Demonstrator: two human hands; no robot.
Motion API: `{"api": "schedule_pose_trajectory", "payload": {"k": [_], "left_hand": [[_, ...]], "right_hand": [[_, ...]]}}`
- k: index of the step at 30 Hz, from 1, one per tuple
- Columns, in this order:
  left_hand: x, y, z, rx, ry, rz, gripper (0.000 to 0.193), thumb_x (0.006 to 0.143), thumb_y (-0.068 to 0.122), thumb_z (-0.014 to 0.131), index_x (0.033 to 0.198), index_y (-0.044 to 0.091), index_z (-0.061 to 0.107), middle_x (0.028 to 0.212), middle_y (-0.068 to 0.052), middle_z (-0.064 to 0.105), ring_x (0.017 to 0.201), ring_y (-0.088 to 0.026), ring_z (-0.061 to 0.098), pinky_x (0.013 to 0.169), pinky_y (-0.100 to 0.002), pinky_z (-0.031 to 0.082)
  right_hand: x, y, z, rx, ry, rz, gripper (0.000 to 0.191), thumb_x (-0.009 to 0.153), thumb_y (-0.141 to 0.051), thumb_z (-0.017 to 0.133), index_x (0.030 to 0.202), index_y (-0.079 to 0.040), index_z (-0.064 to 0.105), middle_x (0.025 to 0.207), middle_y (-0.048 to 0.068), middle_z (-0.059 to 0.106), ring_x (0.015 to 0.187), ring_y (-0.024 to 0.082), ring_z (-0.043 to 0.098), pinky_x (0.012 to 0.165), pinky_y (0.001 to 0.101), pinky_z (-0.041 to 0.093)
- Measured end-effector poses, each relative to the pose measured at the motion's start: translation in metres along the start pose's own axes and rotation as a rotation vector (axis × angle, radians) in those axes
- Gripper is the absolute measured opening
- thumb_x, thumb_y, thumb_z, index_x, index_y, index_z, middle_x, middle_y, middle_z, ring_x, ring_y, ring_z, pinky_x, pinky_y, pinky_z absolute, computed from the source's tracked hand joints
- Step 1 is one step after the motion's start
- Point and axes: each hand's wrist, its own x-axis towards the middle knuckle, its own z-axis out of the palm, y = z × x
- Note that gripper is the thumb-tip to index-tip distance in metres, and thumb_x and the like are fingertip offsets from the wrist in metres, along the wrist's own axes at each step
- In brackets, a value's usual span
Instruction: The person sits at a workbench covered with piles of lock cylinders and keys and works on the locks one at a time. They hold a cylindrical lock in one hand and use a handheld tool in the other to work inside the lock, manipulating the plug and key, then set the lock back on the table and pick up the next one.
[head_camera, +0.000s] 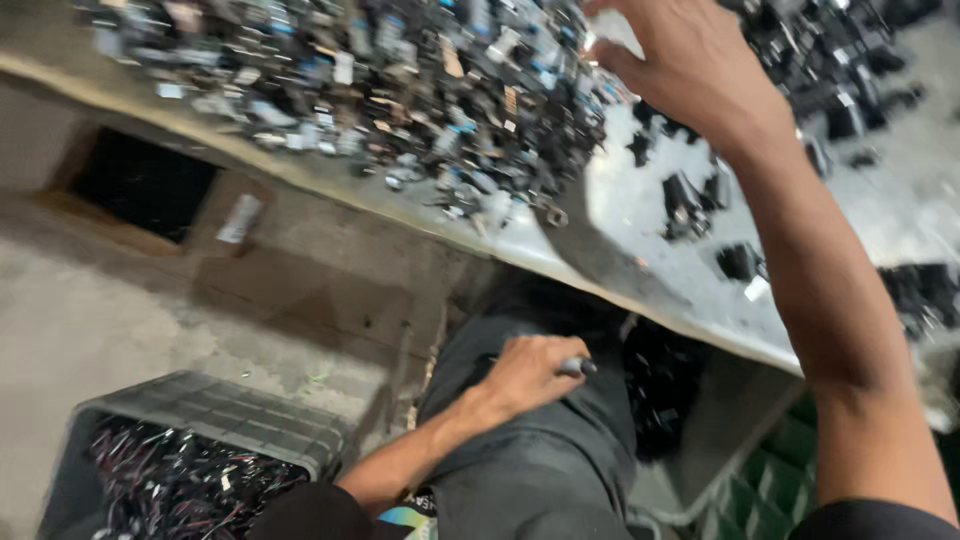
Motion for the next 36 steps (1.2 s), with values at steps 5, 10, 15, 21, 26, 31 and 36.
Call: {"api": "schedule_pose_trajectory", "payload": {"k": [5,10,15,21,26,31,36], "left_hand": [[0.015,-0.002,0.009,0.009,-0.094,0.039,0.021,0.082,0.017,0.074,0.101,0.012,0.068,0.091,-0.009,0.073,0.084,-0.033,0.071,0.071,-0.046,0.054],[0.030,0.012,0.013,-0.016,-0.117,0.083,0.024,0.081,0.016,0.075,0.101,0.011,0.065,0.090,-0.008,0.072,0.083,-0.032,0.071,0.070,-0.043,0.054],[0.037,0.019,0.015,-0.026,-0.117,0.061,0.022,0.082,0.014,0.076,0.101,0.012,0.066,0.089,-0.008,0.071,0.079,-0.031,0.070,0.066,-0.042,0.054],[0.038,0.026,0.017,-0.021,-0.118,0.041,0.022,0.081,0.012,0.077,0.099,0.012,0.065,0.085,-0.007,0.070,0.075,-0.031,0.070,0.063,-0.042,0.053],[0.039,0.039,0.007,-0.089,-0.093,0.041,0.017,0.083,0.011,0.077,0.097,0.011,0.067,0.084,-0.007,0.071,0.073,-0.027,0.070,0.062,-0.038,0.053],[0.042,0.059,-0.003,-0.284,-0.027,0.026,0.010,0.091,0.013,0.077,0.094,0.005,0.071,0.078,-0.006,0.068,0.062,-0.015,0.061,0.059,-0.029,0.050],[0.050,0.072,-0.010,-0.357,-0.018,-0.066,0.007,0.091,0.009,0.074,0.092,0.002,0.073,0.070,0.000,0.064,0.059,-0.004,0.052,0.053,-0.023,0.043]], "right_hand": [[-0.077,-0.005,0.015,-0.301,-0.063,0.122,0.072,0.076,-0.046,0.085,0.133,-0.007,0.062,0.133,0.021,0.053,0.118,0.040,0.051,0.087,0.0574,0.042],[-0.124,-0.016,0.015,-0.222,-0.059,0.204,0.049,0.082,-0.028,0.084,0.124,-0.016,0.062,0.136,0.015,0.051,0.126,0.036,0.051,0.098,0.0508,0.038],[-0.149,-0.012,-0.011,0.019,-0.110,0.328,0.063,0.079,0.004,0.069,0.139,-0.007,0.054,0.135,0.016,0.052,0.110,0.038,0.059,0.096,0.0471,0.041],[-0.170,-0.011,-0.028,0.173,-0.048,0.442,0.050,0.088,0.003,0.069,0.135,-0.009,0.061,0.122,0.014,0.063,0.108,0.033,0.064,0.091,0.0411,0.052],[-0.201,-0.019,-0.030,0.571,0.327,0.471,0.040,0.102,0.000,0.061,0.142,-0.003,0.054,0.130,0.014,0.066,0.118,0.023,0.066,0.102,0.0403,0.055],[-0.247,-0.083,-0.002,1.178,0.730,0.508,0.047,0.107,-0.009,0.052,0.153,-0.003,0.042,0.124,0.015,0.062,0.105,0.018,0.060,0.099,0.0348,0.051],[-0.283,-0.117,0.018,1.130,0.817,0.651,0.042,0.104,-0.006,0.049,0.145,-0.001,0.043,0.124,0.015,0.060,0.104,0.019,0.059,0.100,0.0352,0.051]]}}
